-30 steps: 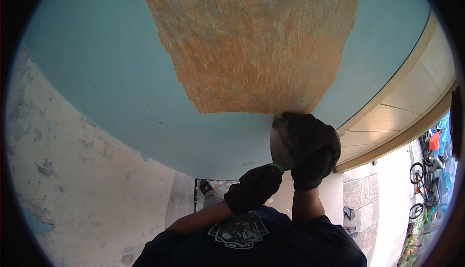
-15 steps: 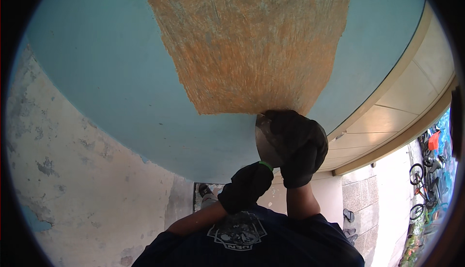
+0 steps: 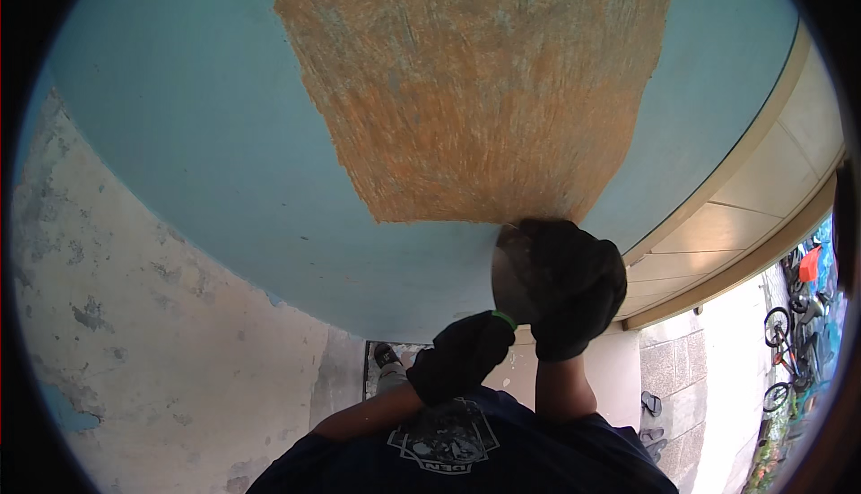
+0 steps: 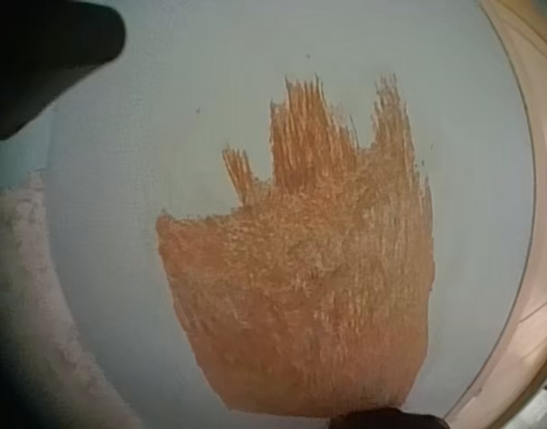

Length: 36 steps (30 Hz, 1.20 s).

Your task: The person scrapes old paint or wallpaper from a wall with a putty knife.

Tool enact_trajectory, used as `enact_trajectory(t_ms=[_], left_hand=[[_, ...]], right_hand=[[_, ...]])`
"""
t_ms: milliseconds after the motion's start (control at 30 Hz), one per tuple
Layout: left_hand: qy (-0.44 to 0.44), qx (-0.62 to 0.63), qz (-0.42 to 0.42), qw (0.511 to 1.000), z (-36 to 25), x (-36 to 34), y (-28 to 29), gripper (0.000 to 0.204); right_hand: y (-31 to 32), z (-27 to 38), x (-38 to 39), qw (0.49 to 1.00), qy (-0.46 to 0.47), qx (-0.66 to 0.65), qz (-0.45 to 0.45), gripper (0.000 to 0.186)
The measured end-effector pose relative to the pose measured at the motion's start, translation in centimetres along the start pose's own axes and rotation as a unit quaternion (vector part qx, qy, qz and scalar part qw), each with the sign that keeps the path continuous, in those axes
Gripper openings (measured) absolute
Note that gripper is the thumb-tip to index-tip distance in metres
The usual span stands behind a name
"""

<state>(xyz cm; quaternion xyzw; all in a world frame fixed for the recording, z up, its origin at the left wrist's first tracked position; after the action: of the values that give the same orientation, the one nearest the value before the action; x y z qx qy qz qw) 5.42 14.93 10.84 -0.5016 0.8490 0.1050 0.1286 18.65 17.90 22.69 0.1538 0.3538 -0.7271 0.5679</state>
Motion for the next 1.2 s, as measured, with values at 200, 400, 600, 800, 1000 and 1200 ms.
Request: enact_trajectory(t_ms=[200,400,600,800,1000,1200], left_hand=[[0.016,0.033,0.018,0.999,-1.3,0.1,-0.1,0.025],[-0.054,-0.064,-0.015,0.996,-1.4,-0.2,-0.2,0.026],[-0.067,-0.136,0.026,0.988,-1.7,0.4,1.1,0.036],[-0.051,-0.103,0.029,0.993,-2.0,0.9,1.3,0.033],[-0.017,-0.070,-0.013,0.997,-3.0,0.9,0.6,0.022],[0.171,0.140,0.002,0.975,-2.4,-0.1,0.2,0.022]], right_hand=[[0.6,-0.3,0.2,1.000,0.010,-0.004,0.021,0.025],[0.9,-1.1,-0.1,1.000,0.000,-0.022,0.000,0.018],[1.0,-1.3,0.3,0.997,-0.015,-0.074,-0.022,0.021],[0.5,-1.1,0.4,0.997,0.028,-0.058,-0.042,0.023],[0.1,-0.4,0.0,0.996,0.084,-0.031,-0.020,0.026],[0.7,-0.3,-0.4,0.998,0.060,0.017,0.029,0.030]])
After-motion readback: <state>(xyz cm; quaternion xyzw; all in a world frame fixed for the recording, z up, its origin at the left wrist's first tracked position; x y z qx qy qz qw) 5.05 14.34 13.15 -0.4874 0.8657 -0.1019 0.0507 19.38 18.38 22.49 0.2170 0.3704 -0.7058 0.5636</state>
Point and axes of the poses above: each hand's wrist, its own x-axis away from the middle knuckle, its own y-axis out of the back of the hand, z = x × y, the point moved 1 cm from there along -x, towards the middle knuckle, and after that the axes turned 14 degrees about x, right-handed, at the moved point
